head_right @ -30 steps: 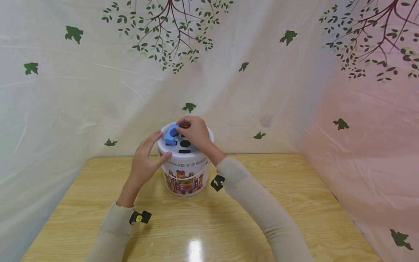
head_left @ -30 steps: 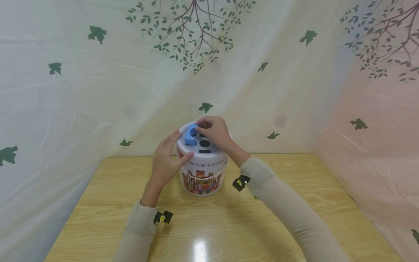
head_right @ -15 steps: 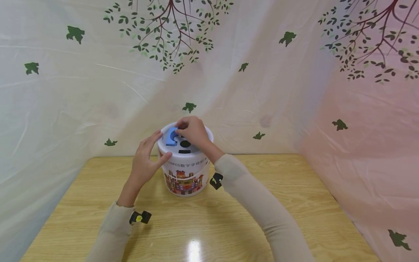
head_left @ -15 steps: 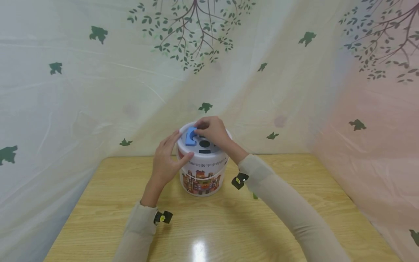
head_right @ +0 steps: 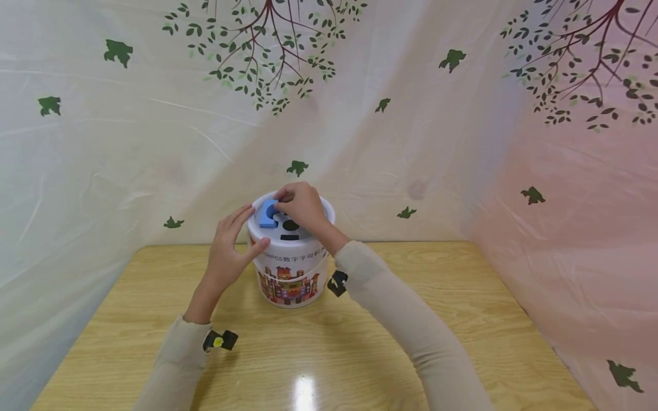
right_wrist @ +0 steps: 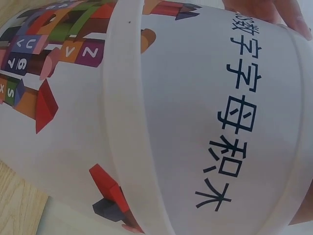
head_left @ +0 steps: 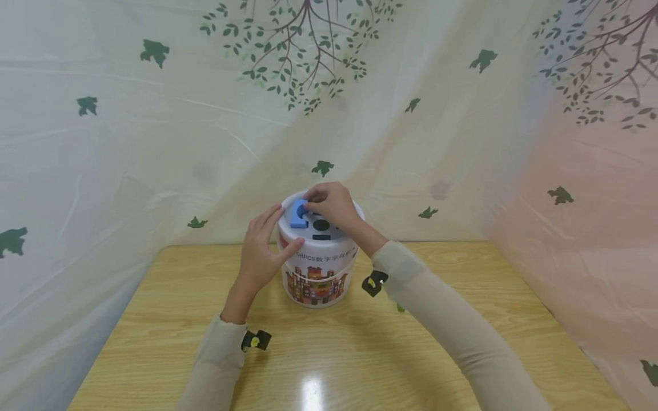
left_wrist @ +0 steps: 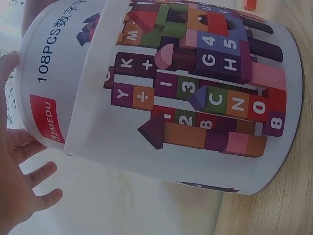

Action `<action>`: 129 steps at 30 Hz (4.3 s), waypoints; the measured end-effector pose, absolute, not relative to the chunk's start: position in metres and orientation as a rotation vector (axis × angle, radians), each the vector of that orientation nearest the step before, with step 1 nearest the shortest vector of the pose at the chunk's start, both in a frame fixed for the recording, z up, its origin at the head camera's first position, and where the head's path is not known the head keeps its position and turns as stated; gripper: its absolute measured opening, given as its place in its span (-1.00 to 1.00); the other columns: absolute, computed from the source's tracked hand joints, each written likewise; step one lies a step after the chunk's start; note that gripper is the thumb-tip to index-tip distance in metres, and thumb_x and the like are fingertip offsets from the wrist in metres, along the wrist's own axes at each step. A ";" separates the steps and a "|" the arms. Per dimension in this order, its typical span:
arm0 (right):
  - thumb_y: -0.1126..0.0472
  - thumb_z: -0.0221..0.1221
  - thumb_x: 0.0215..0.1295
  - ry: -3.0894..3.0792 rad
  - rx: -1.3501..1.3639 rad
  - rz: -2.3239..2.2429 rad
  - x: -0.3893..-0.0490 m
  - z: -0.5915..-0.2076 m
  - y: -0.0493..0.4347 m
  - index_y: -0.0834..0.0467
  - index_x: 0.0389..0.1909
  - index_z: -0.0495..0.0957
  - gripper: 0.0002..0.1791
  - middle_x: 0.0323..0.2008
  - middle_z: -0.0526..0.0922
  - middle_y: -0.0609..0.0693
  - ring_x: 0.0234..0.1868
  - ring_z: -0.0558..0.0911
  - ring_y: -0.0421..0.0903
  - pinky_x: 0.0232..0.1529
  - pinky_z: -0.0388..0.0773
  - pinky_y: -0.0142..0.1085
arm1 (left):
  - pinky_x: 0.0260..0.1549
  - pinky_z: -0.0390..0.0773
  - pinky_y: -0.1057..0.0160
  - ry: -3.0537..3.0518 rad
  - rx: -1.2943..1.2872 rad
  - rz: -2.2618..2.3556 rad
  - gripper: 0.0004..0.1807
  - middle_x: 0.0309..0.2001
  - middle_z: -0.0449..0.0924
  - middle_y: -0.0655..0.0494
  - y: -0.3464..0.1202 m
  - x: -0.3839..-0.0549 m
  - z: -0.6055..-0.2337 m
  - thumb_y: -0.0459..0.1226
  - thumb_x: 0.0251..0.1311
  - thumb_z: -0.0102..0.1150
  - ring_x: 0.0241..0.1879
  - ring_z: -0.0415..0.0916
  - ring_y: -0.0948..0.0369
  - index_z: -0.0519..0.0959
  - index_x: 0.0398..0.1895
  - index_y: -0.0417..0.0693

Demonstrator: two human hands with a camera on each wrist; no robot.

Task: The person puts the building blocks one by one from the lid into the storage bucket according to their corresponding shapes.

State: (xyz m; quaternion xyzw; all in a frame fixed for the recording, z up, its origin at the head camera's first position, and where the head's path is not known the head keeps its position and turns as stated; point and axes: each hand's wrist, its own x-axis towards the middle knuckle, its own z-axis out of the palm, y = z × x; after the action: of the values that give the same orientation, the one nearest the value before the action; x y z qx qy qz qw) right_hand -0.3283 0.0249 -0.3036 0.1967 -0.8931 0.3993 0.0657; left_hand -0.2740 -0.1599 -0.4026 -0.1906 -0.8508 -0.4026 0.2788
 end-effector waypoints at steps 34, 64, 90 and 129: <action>0.22 0.32 0.35 -2.687 0.547 1.345 -0.326 -0.295 0.038 0.18 0.01 0.69 -0.75 0.00 0.77 0.12 0.06 0.73 0.02 0.18 0.65 -0.11 | 0.43 0.25 -0.27 -2.299 -0.497 -1.123 -0.13 0.55 0.24 0.04 -0.160 -0.276 -0.401 0.10 0.22 0.33 0.50 0.17 -0.05 0.29 0.54 0.01; 0.05 0.30 0.39 -2.604 0.591 1.396 -0.313 -0.299 0.119 0.15 0.14 0.65 -0.61 0.08 0.73 0.07 0.12 0.64 0.03 0.22 0.60 0.04 | 0.43 0.23 -0.31 -2.322 -0.463 -1.135 -0.12 0.55 0.25 0.04 -0.160 -0.274 -0.400 0.10 0.20 0.36 0.50 0.17 -0.04 0.30 0.54 0.04; 0.19 0.28 0.40 -2.754 0.541 1.252 -0.311 -0.382 0.197 0.25 0.02 0.67 -0.72 -0.05 0.76 0.19 -0.02 0.71 0.07 0.00 0.70 -0.13 | 0.41 0.26 -0.34 -2.321 -0.438 -1.149 -0.12 0.55 0.25 0.06 -0.159 -0.276 -0.403 0.14 0.20 0.35 0.51 0.17 -0.04 0.30 0.54 0.10; 0.18 0.37 0.28 -3.119 0.340 0.952 -0.303 -0.460 0.212 0.28 0.14 0.61 -0.56 -0.10 0.72 0.14 -0.12 0.63 -0.01 -0.12 0.66 -0.16 | 0.42 0.27 -0.32 -2.317 -0.456 -1.168 -0.13 0.55 0.25 0.06 -0.160 -0.276 -0.400 0.09 0.19 0.38 0.51 0.18 -0.03 0.29 0.54 0.10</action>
State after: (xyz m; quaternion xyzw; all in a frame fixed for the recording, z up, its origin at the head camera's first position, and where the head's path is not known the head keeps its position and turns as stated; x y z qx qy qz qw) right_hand -0.3028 0.2123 -0.4596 0.1034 -0.9490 0.2897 -0.0685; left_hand -0.2760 -0.1600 -0.4005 -0.1676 -0.8514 -0.4290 0.2508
